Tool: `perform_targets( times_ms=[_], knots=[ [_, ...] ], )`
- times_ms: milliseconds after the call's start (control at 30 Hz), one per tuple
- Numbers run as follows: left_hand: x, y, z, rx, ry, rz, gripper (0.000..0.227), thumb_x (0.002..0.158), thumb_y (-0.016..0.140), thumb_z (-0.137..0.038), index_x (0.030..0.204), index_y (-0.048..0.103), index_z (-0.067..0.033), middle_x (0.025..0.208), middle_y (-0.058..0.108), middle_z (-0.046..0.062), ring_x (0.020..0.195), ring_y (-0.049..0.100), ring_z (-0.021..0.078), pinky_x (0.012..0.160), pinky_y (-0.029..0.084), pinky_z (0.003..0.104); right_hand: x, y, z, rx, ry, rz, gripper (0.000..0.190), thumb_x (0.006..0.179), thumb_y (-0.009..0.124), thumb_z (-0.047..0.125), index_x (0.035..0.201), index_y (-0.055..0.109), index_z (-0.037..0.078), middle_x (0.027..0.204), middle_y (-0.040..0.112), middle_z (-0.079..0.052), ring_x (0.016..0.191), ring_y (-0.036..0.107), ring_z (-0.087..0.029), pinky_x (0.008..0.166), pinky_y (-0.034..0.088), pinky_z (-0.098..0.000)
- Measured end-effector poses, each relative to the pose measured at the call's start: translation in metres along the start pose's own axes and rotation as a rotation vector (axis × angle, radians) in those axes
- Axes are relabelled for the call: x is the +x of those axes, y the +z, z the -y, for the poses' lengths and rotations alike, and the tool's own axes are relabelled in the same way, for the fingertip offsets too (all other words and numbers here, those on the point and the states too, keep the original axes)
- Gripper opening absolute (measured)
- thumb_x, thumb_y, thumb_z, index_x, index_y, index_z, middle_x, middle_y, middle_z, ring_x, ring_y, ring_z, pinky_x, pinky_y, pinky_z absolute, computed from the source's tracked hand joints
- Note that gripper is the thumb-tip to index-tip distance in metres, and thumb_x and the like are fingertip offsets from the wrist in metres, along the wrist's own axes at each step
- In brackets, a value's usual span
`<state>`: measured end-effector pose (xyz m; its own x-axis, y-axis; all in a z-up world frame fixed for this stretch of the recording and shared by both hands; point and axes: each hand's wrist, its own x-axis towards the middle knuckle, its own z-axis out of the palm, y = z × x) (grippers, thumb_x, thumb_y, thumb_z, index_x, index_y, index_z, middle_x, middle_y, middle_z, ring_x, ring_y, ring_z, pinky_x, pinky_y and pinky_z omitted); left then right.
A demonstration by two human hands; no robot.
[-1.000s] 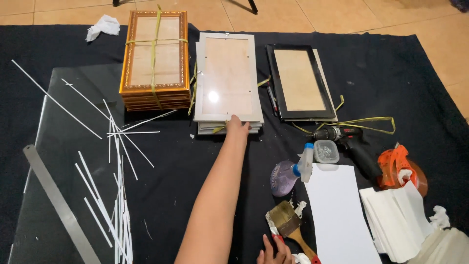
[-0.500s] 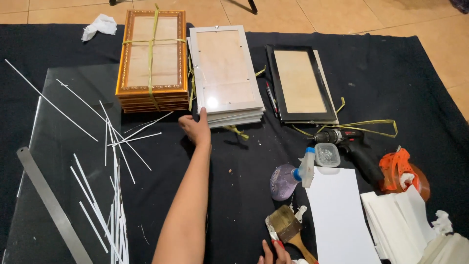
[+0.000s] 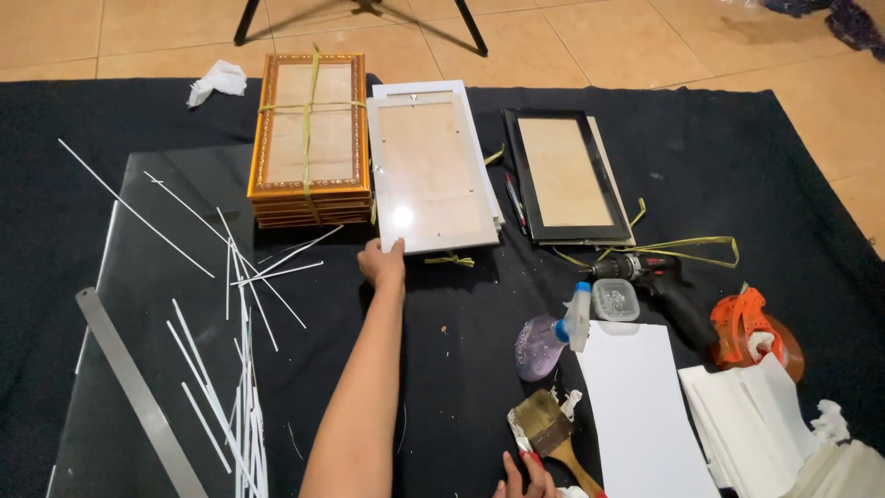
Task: Securing the backing of multiple picture frames using a hand tool and removing packaging straps with scissors.
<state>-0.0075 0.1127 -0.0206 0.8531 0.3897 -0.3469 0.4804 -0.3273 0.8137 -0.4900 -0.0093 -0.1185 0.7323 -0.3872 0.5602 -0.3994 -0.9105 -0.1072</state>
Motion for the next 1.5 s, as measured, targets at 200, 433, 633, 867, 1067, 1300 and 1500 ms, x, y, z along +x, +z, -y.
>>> perform_targets(
  times_ms=[200, 433, 633, 867, 1067, 1300, 1500],
  knots=[
    [-0.096, -0.046, -0.009, -0.714, -0.182, 0.587, 0.054, 0.094, 0.065, -0.007, 0.141, 0.038, -0.0076, 0.143, 0.059, 0.019, 0.125, 0.063, 0.0306, 0.094, 0.062, 0.043, 0.004, -0.013, 0.005, -0.169, -0.032, 0.05, 0.039, 0.098, 0.038, 0.045, 0.115, 0.073, 0.043, 0.136, 0.061, 0.011, 0.113, 0.058, -0.016, 0.089, 0.051, -0.0386],
    [-0.175, -0.137, -0.017, -0.84, -0.132, 0.809, 0.08, 0.09, 0.062, -0.006, 0.163, 0.034, -0.027, 0.146, 0.06, 0.007, 0.128, 0.06, 0.0281, 0.102, 0.055, 0.046, 0.011, -0.034, 0.022, -0.247, 0.063, 0.134, 0.038, 0.09, 0.05, 0.043, 0.124, 0.066, 0.051, 0.142, 0.054, 0.018, 0.123, 0.053, -0.011, 0.107, 0.038, -0.0349],
    [-0.256, -0.251, 0.046, -0.772, -0.252, 0.81, 0.089, 0.083, 0.066, -0.013, 0.164, 0.032, -0.0256, 0.148, 0.059, 0.009, 0.13, 0.058, 0.0288, 0.104, 0.053, 0.048, 0.015, -0.036, 0.02, -0.278, 0.003, 0.034, 0.042, 0.083, 0.06, 0.043, 0.125, 0.067, 0.047, 0.142, 0.057, 0.016, 0.121, 0.057, -0.015, 0.102, 0.043, -0.037],
    [-0.321, -0.321, 0.116, -0.665, -0.694, 0.597, 0.082, 0.09, 0.061, -0.012, 0.165, 0.032, -0.0294, 0.155, 0.055, 0.008, 0.135, 0.054, 0.0334, 0.108, 0.049, 0.054, 0.027, -0.058, 0.021, -0.273, -0.101, 0.101, 0.041, 0.087, 0.062, 0.04, 0.128, 0.065, 0.041, 0.145, 0.055, 0.006, 0.124, 0.055, -0.02, 0.102, 0.042, -0.0394],
    [-0.332, -0.305, 0.17, -0.689, -0.68, 0.62, 0.083, 0.091, 0.062, -0.011, 0.165, 0.03, -0.0311, 0.155, 0.053, 0.009, 0.137, 0.052, 0.0327, 0.107, 0.05, 0.052, 0.031, -0.064, 0.024, -0.254, -0.103, 0.115, 0.04, 0.086, 0.064, 0.039, 0.126, 0.066, 0.039, 0.145, 0.054, 0.005, 0.125, 0.054, -0.021, 0.102, 0.043, -0.0399],
    [-0.314, -0.246, 0.291, 0.368, 0.095, 0.224, 0.077, 0.098, 0.062, -0.032, 0.165, 0.025, -0.0161, 0.127, 0.054, 0.015, 0.118, 0.06, 0.033, 0.102, 0.048, 0.04, 0.029, -0.06, 0.023, -0.23, -0.081, 0.136, 0.042, 0.085, 0.062, 0.039, 0.126, 0.067, 0.037, 0.144, 0.053, 0.004, 0.128, 0.052, -0.022, 0.102, 0.042, -0.0416],
    [-0.336, -0.261, 0.291, 0.932, 0.2, 0.137, 0.12, 0.076, 0.063, -0.092, 0.166, 0.012, -0.0286, 0.17, 0.013, 0.008, 0.154, 0.019, 0.0327, 0.121, 0.025, 0.051, 0.027, -0.058, 0.021, -0.17, -0.069, 0.154, 0.041, 0.088, 0.06, 0.038, 0.128, 0.067, 0.035, 0.147, 0.048, 0.004, 0.131, 0.049, -0.024, 0.102, 0.043, -0.0442]
  ],
)
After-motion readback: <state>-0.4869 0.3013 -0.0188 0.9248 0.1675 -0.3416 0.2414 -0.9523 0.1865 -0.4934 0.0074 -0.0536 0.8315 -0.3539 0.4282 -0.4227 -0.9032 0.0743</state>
